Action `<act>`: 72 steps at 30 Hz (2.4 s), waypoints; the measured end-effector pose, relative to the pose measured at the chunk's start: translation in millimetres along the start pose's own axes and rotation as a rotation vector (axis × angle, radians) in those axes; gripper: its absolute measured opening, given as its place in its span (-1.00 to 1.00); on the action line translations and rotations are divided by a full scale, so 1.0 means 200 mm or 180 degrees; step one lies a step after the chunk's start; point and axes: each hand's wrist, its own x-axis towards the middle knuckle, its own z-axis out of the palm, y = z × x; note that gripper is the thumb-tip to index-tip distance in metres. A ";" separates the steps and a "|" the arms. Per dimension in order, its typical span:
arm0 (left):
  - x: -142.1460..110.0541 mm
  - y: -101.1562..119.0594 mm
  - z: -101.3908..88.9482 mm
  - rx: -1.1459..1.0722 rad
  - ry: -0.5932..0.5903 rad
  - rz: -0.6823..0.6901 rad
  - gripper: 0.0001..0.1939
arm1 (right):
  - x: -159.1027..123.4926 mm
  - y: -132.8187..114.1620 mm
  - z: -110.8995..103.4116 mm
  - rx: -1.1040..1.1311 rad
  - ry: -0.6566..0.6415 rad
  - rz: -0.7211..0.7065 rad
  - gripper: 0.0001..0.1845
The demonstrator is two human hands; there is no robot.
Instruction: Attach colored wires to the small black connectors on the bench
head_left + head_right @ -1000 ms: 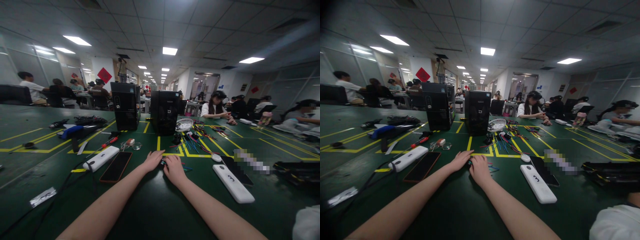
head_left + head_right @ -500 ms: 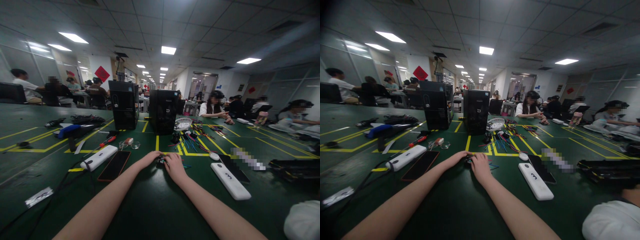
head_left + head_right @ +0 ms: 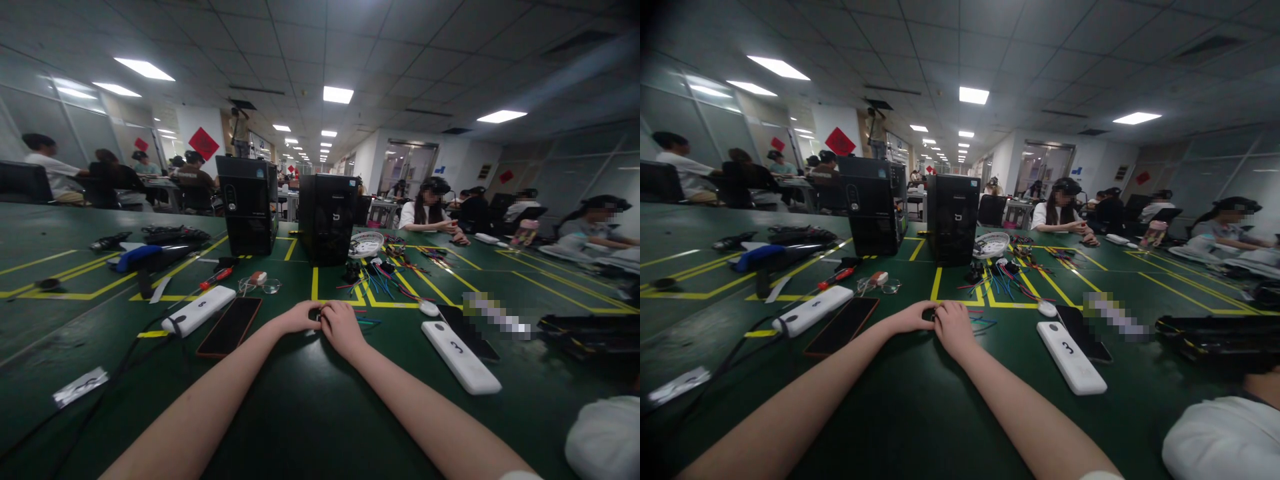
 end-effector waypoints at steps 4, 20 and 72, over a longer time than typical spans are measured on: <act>0.00 -0.02 0.02 -0.0048 0.0052 0.0032 -0.58 | 0.00 0.01 0.03 0.0053 0.0022 -0.0019 -0.90; -0.01 -0.04 0.02 0.0071 0.0057 -0.0039 -0.63 | -0.02 0.03 0.07 0.0196 -0.0006 0.0031 -0.88; -0.02 -0.05 0.02 0.0024 0.0197 -0.0158 -0.57 | -0.02 0.15 0.03 -0.0184 -0.0193 0.0057 -0.89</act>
